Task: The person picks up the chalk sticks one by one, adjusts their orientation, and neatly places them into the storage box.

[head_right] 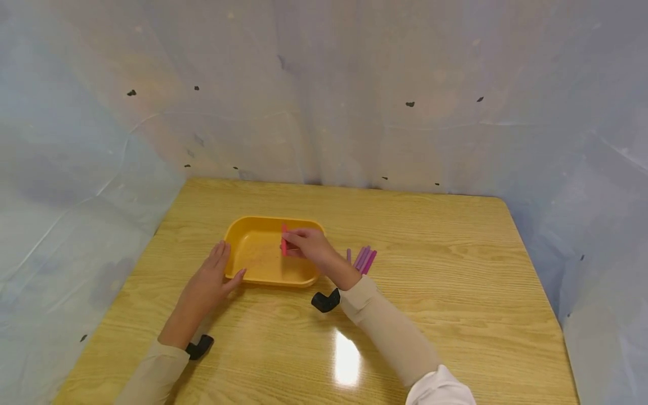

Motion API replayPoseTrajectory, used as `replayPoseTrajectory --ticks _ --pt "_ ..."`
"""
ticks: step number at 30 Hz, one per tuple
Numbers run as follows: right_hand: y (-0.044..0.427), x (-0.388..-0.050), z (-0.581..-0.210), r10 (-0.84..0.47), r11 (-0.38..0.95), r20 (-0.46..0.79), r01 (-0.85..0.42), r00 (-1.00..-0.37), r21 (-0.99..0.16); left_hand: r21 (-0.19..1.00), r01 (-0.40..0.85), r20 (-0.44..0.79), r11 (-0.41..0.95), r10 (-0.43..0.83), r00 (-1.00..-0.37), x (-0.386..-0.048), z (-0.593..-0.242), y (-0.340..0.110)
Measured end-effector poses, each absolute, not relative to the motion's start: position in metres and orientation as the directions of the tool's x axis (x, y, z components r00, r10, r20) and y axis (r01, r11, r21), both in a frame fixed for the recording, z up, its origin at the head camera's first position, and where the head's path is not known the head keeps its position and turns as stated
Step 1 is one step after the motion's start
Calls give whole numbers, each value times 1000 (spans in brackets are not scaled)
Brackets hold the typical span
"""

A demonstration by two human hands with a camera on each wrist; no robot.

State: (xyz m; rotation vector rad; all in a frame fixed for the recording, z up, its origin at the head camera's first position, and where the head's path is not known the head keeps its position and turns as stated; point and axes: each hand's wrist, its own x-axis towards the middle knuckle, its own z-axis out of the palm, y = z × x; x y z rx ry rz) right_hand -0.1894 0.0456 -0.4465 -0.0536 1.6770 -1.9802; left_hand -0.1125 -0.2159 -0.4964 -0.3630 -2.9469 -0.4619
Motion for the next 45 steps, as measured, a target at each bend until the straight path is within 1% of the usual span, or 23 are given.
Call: replayPoseTrajectory --ticks 6,10,17,23,34,41,45 --pt "34 -198 -446 -405 -126 -332 411 -852 -903 273 261 181 926 217 -959 -112 -495 -216" --pt "25 -202 -450 -409 -131 -344 427 -845 -895 272 257 171 928 216 -961 -112 -494 -216" --pt "11 -205 -464 -399 -35 -369 416 -839 -909 280 238 136 930 207 -969 -113 -493 -215" --pt "3 -207 -477 -405 20 -377 404 -833 -915 279 241 143 930 208 -968 -113 -493 -215" --pt "-9 -207 -492 -320 113 -407 392 -856 -913 277 239 145 931 206 -968 -113 -494 -215" --pt "-11 -205 -494 -281 119 -436 419 -855 -900 274 229 132 934 199 -971 -114 -496 -215" --pt "-12 -205 -498 -267 128 -416 396 -869 -909 276 231 138 933 200 -970 -114 -497 -216"
